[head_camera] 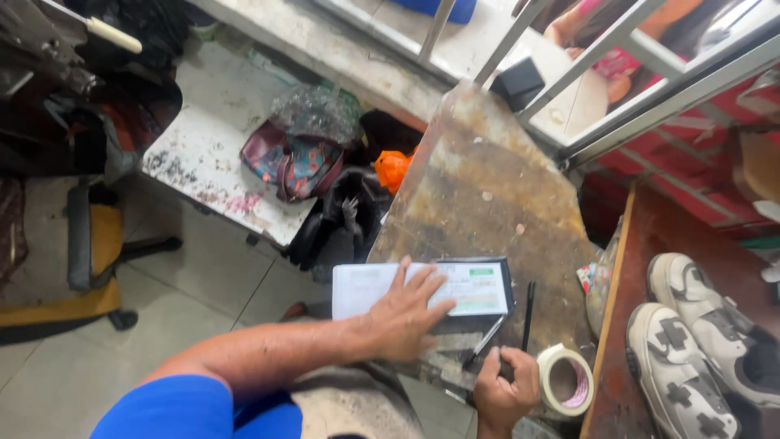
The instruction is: Writing a receipt, handling cash payment, and applying tape to shoes for repair
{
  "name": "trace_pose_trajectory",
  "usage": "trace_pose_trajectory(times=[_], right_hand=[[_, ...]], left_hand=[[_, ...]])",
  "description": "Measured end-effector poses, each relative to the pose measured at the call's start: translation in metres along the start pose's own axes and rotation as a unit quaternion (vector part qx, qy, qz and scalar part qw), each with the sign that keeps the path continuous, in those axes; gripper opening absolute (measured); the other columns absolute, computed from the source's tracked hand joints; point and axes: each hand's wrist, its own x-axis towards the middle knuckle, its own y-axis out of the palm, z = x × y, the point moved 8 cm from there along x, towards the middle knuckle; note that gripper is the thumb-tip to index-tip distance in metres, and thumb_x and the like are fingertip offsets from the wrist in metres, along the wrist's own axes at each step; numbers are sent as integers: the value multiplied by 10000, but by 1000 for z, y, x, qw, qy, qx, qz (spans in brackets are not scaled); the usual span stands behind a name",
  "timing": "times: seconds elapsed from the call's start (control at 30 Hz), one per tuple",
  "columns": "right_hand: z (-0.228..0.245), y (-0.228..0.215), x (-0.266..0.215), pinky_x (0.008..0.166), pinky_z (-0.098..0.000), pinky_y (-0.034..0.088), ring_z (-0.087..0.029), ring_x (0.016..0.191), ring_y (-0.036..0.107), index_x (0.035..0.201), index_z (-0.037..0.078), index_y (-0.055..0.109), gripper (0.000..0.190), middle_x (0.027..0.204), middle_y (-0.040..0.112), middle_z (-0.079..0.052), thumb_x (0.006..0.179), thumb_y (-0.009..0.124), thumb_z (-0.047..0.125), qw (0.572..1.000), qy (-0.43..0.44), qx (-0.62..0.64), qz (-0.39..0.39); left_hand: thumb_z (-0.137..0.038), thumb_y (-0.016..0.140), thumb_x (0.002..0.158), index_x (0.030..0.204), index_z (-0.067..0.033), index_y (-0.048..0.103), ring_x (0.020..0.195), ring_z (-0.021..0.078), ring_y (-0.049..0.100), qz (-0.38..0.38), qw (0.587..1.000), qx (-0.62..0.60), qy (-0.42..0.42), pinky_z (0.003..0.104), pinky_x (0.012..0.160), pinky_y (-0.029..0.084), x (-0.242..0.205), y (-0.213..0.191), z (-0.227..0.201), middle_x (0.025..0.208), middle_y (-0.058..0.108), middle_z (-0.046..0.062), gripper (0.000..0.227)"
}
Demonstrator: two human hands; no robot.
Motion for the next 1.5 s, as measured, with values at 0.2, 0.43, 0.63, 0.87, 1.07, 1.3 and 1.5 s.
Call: trace_pose_trajectory(times=[0.2, 0.43, 0.63, 0.87, 1.07, 1.3, 1.5], right_hand=[[-5, 2, -1, 801, -387, 541, -283, 798, 650, 851, 11, 675, 91, 853, 688, -109, 895, 734, -43, 1000, 12, 1, -16], [3, 7, 6, 784, -387, 531, -282, 786, 648, 858, 33, 676, 95, 853, 688, -101, 933, 716, -9, 1000, -18, -6, -11], [0, 5, 2, 765, -393, 527, -284, 776, 642, 876, 16, 685, 70, 852, 687, -116, 925, 721, -19, 1000, 9, -14, 5], [-29, 0, 59, 744, -396, 528, -323, 741, 699, 908, 92, 749, 170, 803, 709, -99, 811, 875, 33, 999, 3, -25, 47], [-96, 43, 80, 855, -466, 552, -282, 951, 726, 1081, 319, 737, 258, 898, 748, 67, 850, 758, 431, 894, 277, -178, 303], [-55, 21, 87, 841, -499, 561, -356, 938, 739, 1046, 261, 756, 239, 863, 768, 7, 824, 742, 346, 846, 261, -240, 399], [-23, 40, 48, 951, -548, 538, -406, 1064, 727, 1226, 172, 704, 470, 950, 789, -111, 808, 776, 377, 801, 328, -152, 478]], left_hand=[[-217, 597, 895, 1091, -24, 655, 1084, 364, 605, -112, 971, -112, 178, 494, 858, 516, -43, 0, -46, 1207, 653, 282, 281], [-216, 636, 777, 1054, -70, 609, 923, 348, 534, -92, 960, -145, 221, 476, 749, 415, -49, 16, -39, 1068, 611, 144, 314], [-207, 654, 793, 1002, -63, 601, 920, 329, 529, -90, 957, -159, 227, 459, 760, 430, -51, 20, -36, 1055, 613, 126, 259], [-267, 728, 707, 975, -106, 635, 988, 313, 568, -156, 956, -122, 215, 427, 762, 457, -49, 46, -33, 1033, 609, 98, 327], [-279, 742, 742, 973, -95, 613, 1007, 296, 542, -134, 957, -119, 228, 391, 759, 452, -51, 52, -32, 1116, 585, 82, 323], [-265, 742, 777, 964, -98, 583, 1023, 302, 540, -117, 958, -123, 230, 397, 768, 462, -52, 52, -33, 1125, 573, 93, 297], [-257, 740, 803, 981, -96, 585, 1027, 296, 540, -112, 961, -115, 228, 386, 775, 466, -50, 44, -36, 1121, 567, 90, 286]])
